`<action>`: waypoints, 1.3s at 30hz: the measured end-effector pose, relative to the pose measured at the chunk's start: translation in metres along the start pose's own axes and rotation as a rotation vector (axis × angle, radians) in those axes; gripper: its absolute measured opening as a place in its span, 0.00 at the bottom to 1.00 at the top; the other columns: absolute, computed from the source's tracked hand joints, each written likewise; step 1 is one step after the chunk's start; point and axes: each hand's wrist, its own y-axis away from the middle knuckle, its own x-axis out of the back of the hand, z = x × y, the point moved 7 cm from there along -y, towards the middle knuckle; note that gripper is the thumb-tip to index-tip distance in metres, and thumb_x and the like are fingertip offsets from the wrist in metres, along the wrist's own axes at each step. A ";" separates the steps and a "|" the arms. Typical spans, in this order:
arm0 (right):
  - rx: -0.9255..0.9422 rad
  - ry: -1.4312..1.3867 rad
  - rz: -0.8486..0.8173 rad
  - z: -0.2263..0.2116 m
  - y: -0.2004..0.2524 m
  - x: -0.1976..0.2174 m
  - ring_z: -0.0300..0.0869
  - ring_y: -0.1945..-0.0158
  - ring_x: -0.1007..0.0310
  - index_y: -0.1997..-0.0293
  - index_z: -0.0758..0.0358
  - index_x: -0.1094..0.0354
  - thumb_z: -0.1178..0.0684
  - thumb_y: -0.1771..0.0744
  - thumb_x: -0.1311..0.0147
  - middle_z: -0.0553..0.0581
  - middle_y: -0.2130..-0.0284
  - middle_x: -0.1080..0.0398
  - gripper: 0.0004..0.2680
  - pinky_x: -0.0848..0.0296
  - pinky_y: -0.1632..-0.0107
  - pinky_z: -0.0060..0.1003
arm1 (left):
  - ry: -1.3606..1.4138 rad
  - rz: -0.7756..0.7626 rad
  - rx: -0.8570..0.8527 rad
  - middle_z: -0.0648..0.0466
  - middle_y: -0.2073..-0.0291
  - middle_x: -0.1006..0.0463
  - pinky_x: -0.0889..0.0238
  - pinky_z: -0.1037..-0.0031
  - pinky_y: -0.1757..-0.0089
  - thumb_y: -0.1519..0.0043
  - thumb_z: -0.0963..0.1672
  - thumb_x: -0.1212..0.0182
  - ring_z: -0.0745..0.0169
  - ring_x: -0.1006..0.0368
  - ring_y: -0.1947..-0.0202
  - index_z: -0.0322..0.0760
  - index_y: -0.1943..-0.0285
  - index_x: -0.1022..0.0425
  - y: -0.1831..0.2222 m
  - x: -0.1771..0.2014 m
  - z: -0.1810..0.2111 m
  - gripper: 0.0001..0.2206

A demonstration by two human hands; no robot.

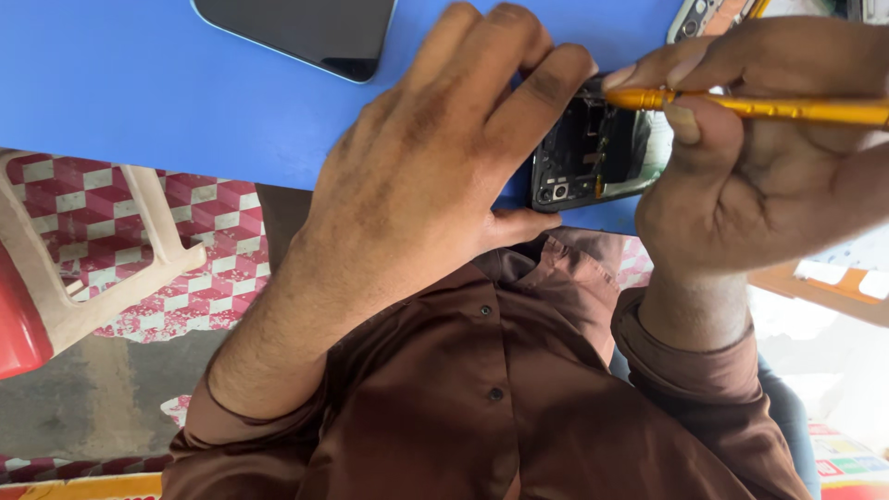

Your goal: The person uses a screwdriver to remove screws from a smartphone's internal frame and then uses a prying tool to lift the battery. The device remains open on the workbench with the battery partially exposed.

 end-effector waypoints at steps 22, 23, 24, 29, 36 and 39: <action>0.109 -0.008 -0.004 0.014 0.011 0.006 0.46 0.60 0.23 0.27 0.65 0.58 0.60 0.21 0.51 0.63 0.53 0.31 0.16 0.17 0.54 0.35 | -0.237 -0.007 -0.012 0.52 0.49 0.29 0.44 0.57 0.49 0.57 0.55 0.14 0.53 0.34 0.46 0.34 0.28 0.36 0.002 -0.001 0.006 0.49; 0.104 -0.009 -0.007 0.014 0.011 0.007 0.45 0.60 0.23 0.26 0.65 0.58 0.60 0.21 0.51 0.63 0.53 0.31 0.16 0.17 0.54 0.34 | -0.242 -0.001 -0.014 0.52 0.49 0.29 0.44 0.57 0.49 0.57 0.55 0.14 0.53 0.34 0.45 0.34 0.28 0.37 0.003 0.000 0.007 0.49; 0.099 -0.004 -0.013 0.013 0.011 0.007 0.45 0.60 0.23 0.26 0.66 0.58 0.60 0.21 0.51 0.63 0.53 0.30 0.16 0.17 0.54 0.34 | -0.247 0.006 -0.015 0.52 0.48 0.29 0.44 0.57 0.48 0.57 0.54 0.14 0.53 0.34 0.45 0.34 0.27 0.37 0.003 0.000 0.007 0.50; 0.100 0.019 -0.031 0.010 0.011 0.008 0.45 0.60 0.23 0.26 0.69 0.56 0.62 0.21 0.50 0.62 0.54 0.30 0.16 0.19 0.55 0.32 | -0.242 0.017 -0.019 0.53 0.48 0.27 0.44 0.59 0.47 0.55 0.53 0.14 0.55 0.33 0.44 0.34 0.26 0.38 0.007 -0.001 0.009 0.49; 0.085 0.032 -0.056 0.014 0.010 0.011 0.45 0.62 0.24 0.26 0.62 0.59 0.60 0.22 0.47 0.64 0.56 0.31 0.19 0.19 0.57 0.33 | -0.277 0.061 -0.135 0.57 0.48 0.25 0.51 0.54 0.43 0.49 0.52 0.15 0.60 0.31 0.42 0.33 0.28 0.40 0.012 0.012 0.014 0.45; 0.049 0.016 -0.062 0.018 0.011 0.005 0.46 0.63 0.24 0.25 0.58 0.61 0.60 0.23 0.46 0.64 0.57 0.31 0.21 0.18 0.57 0.33 | -0.282 0.041 -0.101 0.55 0.49 0.23 0.51 0.53 0.43 0.50 0.53 0.14 0.60 0.30 0.44 0.33 0.28 0.39 0.014 0.016 0.012 0.46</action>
